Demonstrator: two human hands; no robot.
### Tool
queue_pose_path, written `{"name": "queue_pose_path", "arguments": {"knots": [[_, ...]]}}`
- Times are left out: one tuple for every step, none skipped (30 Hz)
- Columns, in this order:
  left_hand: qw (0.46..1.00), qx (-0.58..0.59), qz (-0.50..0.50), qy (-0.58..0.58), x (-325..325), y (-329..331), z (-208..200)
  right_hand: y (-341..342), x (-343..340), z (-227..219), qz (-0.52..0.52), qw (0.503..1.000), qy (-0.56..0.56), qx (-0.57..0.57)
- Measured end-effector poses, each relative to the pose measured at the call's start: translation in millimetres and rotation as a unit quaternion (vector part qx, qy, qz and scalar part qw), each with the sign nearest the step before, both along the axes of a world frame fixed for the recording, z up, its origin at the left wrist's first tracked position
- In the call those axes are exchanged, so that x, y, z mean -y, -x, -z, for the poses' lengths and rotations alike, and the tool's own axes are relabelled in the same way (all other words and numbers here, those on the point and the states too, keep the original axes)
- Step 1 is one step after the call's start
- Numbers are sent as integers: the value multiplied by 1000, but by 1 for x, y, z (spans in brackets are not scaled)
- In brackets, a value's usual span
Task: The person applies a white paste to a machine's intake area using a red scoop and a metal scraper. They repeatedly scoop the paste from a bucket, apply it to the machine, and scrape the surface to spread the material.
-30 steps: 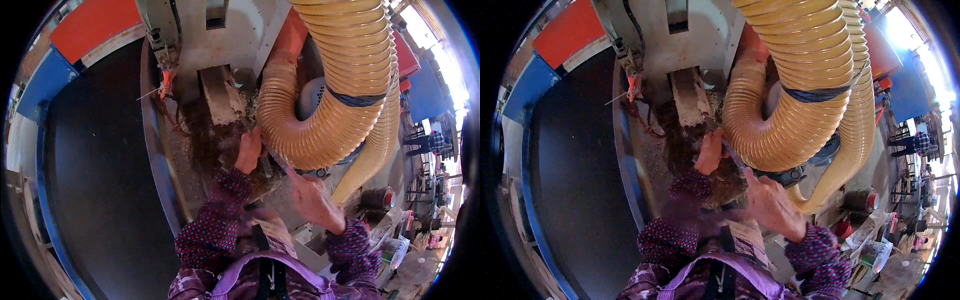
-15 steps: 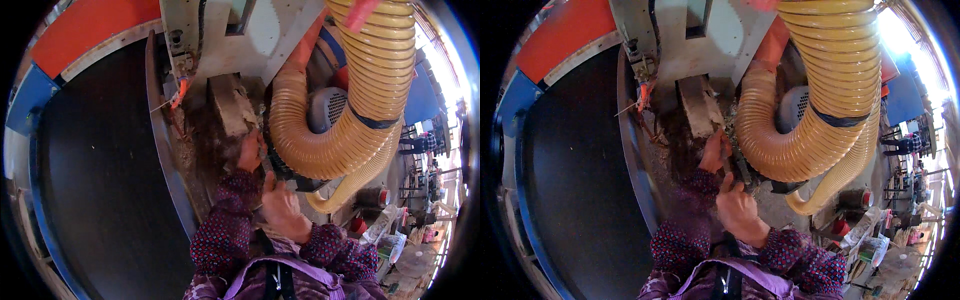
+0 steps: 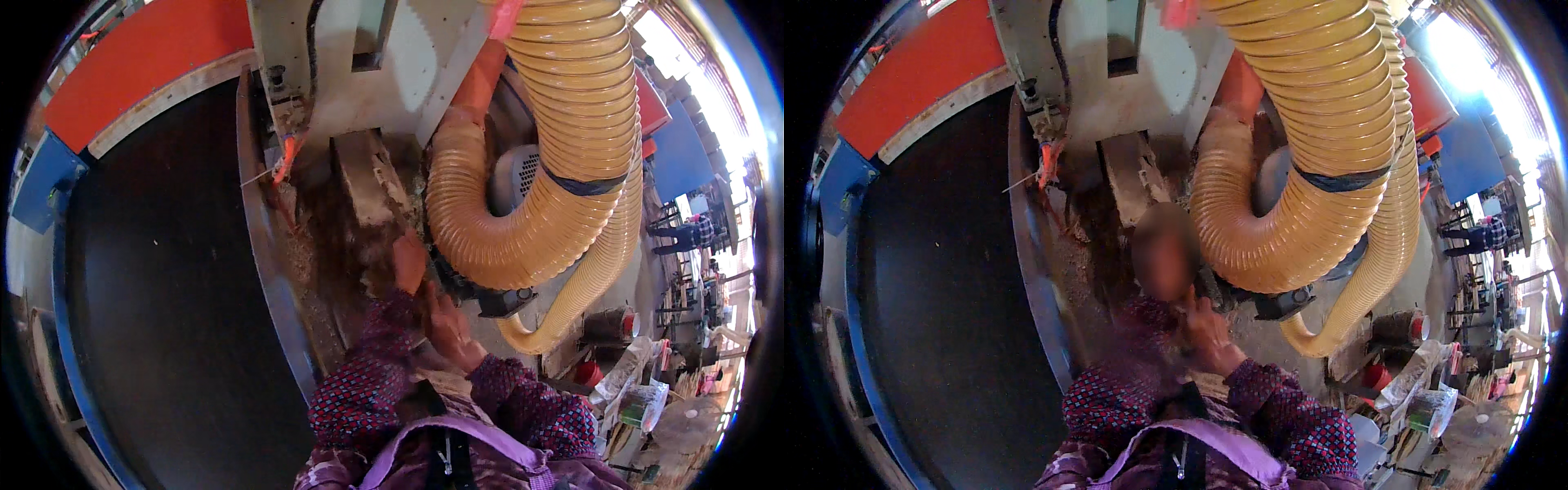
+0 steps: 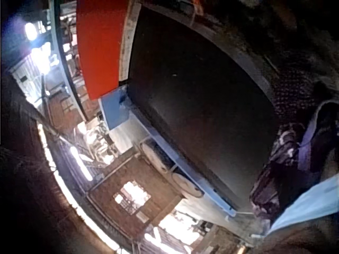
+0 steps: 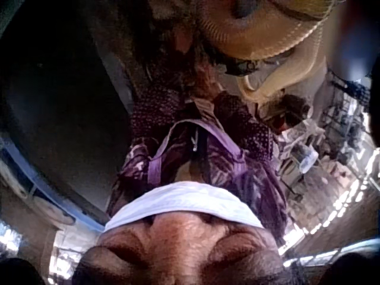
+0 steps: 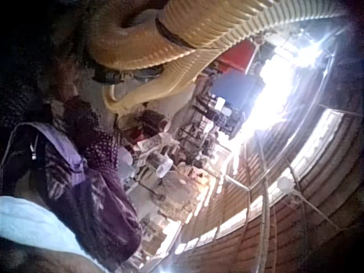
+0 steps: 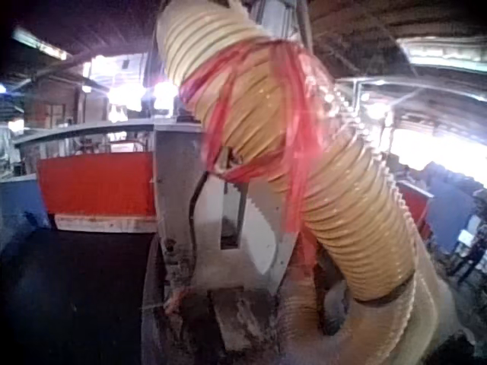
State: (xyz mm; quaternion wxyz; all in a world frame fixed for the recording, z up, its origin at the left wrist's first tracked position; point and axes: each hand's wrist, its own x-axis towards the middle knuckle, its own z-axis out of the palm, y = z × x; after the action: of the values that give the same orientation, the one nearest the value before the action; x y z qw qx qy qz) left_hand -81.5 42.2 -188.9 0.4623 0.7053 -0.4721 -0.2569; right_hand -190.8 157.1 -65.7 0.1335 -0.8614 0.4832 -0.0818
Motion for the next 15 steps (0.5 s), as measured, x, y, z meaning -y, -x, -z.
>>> {"name": "queue_pose_path", "arguments": {"knots": [[987,-157,15,-13,-7,-2,-12,6,-2,-7,2,1000,-1,-2],[964,-263,21,-23,-15,5,-28,12,-3,-17,4,1000,-1,-5],[933,-357,7,-38,-27,0,-44,12,-4,-34,10,997,-49,52],[912,-409,-8,-38,-33,4,-68,15,2,-66,19,991,-84,100],[883,-467,-10,-51,-37,10,-90,20,9,-94,27,982,-116,150],[854,-516,-19,-62,-41,9,-115,23,12,-118,35,980,-134,142],[816,-570,-20,-91,-52,9,-135,27,11,-136,41,977,-157,135],[771,-626,-18,-115,-60,10,-152,28,8,-156,46,976,-177,122],[758,-646,-1,-86,-64,18,-155,34,4,-165,40,978,-166,118],[745,-665,16,-56,-69,25,-157,39,0,-171,33,981,-155,115],[730,-682,32,-27,-72,30,-156,42,-4,-172,25,983,-145,113],[626,-777,42,-57,-70,31,-157,43,-7,-170,24,983,-131,125],[606,-792,32,-59,-69,32,-158,43,-9,-166,21,983,-118,138],[587,-807,21,-61,-69,32,-158,43,-11,-163,19,983,-104,150],[564,-823,13,-63,-68,33,-161,42,-12,-162,13,986,-99,137]]}}
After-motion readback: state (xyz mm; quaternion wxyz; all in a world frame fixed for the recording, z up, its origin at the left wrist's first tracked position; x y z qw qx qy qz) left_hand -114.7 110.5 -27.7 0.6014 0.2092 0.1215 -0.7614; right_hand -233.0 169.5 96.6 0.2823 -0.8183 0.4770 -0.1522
